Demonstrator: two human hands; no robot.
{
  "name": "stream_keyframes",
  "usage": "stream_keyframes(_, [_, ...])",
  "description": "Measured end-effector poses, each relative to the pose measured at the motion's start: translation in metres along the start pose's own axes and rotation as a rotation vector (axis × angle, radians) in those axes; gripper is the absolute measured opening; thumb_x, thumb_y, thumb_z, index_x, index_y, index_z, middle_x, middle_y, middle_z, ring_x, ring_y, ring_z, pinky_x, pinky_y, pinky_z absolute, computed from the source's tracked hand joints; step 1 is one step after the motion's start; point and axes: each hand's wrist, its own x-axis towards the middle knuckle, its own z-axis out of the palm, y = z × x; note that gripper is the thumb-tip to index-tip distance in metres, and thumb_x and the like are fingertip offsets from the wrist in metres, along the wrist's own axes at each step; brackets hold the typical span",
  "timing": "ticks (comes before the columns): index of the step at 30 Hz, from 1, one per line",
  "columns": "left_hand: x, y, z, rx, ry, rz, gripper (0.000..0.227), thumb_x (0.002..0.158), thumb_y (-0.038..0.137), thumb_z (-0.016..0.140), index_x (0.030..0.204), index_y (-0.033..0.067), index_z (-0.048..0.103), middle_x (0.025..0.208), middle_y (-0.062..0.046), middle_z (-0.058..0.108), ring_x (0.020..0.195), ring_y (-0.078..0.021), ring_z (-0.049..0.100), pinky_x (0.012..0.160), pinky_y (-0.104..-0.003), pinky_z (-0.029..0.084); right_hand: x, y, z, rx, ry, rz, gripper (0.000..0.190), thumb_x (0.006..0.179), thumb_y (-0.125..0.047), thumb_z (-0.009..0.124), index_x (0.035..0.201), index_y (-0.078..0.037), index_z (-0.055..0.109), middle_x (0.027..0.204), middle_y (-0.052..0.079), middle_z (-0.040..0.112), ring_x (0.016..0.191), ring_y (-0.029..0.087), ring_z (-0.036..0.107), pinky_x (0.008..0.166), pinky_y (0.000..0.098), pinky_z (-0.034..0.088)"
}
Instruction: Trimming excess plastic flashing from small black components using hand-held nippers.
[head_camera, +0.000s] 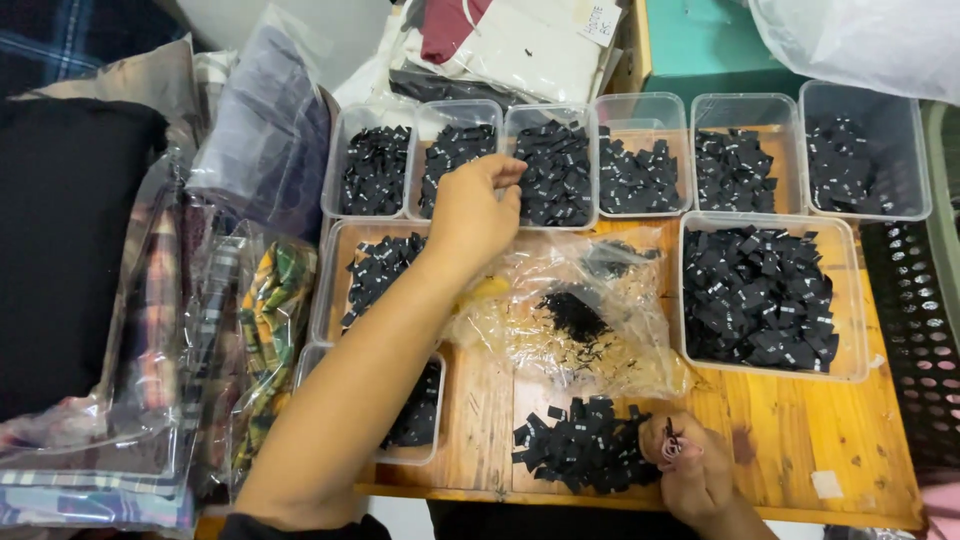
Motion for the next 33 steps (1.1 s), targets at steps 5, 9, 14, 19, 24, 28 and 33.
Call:
stream_keyframes(5, [-0.039,0.017,-0.027,0.01,0.045,0.089,0.034,0.094,0.011,0.063,0.126,0.0176,0.073,0.081,0.003,0.077,0.052,-0.0059,0.058,0.068,-0.027,0.058,0.005,-0.005,0.001,0.001,-0.032,0.022,0.043,0.111,-0.041,0.038,0.088,-0.007,0.051,0.069,-0.001,0.042,0.052,0.009,0.036,0.047,0.0234,0.029])
stream_keyframes(9, [-0.099,0.015,-0.025,0.038,0.089,0.458,0.029,0.097,0.009,0.059,0.123,0.0045,0.069,0.111,-0.009,0.076,0.06,-0.0055,0.059,0.051,-0.019,0.053,0.013,-0.008,0.002,0.032,0.0,0.034,0.048,0.11,-0.044,0.038,0.08,-0.008,0.047,0.066,-0.001,0.037,0.049,0.01,0.033,0.046,0.0255,0.027])
stream_keyframes(14, [-0.164,0.001,-0.007,0.041,-0.091,0.612,0.024,0.1,0.014,0.059,0.114,0.0005,0.072,0.106,-0.015,0.078,0.09,-0.0246,0.079,0.084,-0.036,0.065,-0.001,0.007,-0.021,0.298,0.22,0.352,0.066,0.102,-0.068,0.04,0.072,-0.011,0.056,0.055,0.002,0.032,0.046,0.017,0.026,0.046,0.0326,0.023])
stream_keyframes(19, [-0.178,-0.05,0.026,0.223,-0.29,0.462,0.019,0.095,0.015,0.058,0.107,0.01,0.072,0.103,-0.008,0.077,0.091,-0.031,0.071,0.076,-0.048,0.057,0.005,-0.004,-0.015,0.245,0.122,0.206,0.05,0.101,-0.06,0.057,0.084,-0.013,0.054,0.06,-0.001,0.032,0.048,0.013,0.025,0.047,0.0285,0.023])
stream_keyframes(24, [-0.181,-0.093,0.054,0.373,-0.294,0.481,0.019,0.093,0.015,0.057,0.101,0.0101,0.074,0.091,-0.009,0.072,0.084,-0.0349,0.069,0.072,-0.049,0.056,0.003,0.0,-0.022,0.279,0.145,0.225,0.049,0.107,-0.058,0.047,0.087,-0.013,0.053,0.062,0.0,0.031,0.051,0.013,0.024,0.049,0.0282,0.025])
stream_keyframes(28, [-0.18,-0.106,0.066,0.505,-0.351,0.507,0.015,0.09,0.014,0.059,0.097,0.011,0.072,0.081,-0.009,0.067,0.073,-0.0352,0.067,0.066,-0.048,0.055,0.004,0.002,-0.022,0.238,0.163,0.236,0.052,0.105,-0.063,0.046,0.085,-0.016,0.053,0.062,-0.001,0.032,0.05,0.013,0.023,0.048,0.0292,0.024])
stream_keyframes(33, [-0.177,-0.106,0.072,0.524,-0.351,0.517,0.016,0.092,0.015,0.057,0.094,0.0107,0.072,0.082,-0.009,0.07,0.074,-0.0336,0.068,0.066,-0.048,0.055,0.009,-0.003,-0.018,0.229,0.134,0.208,0.049,0.108,-0.059,0.042,0.088,-0.015,0.052,0.063,-0.001,0.032,0.05,0.013,0.025,0.048,0.0282,0.025])
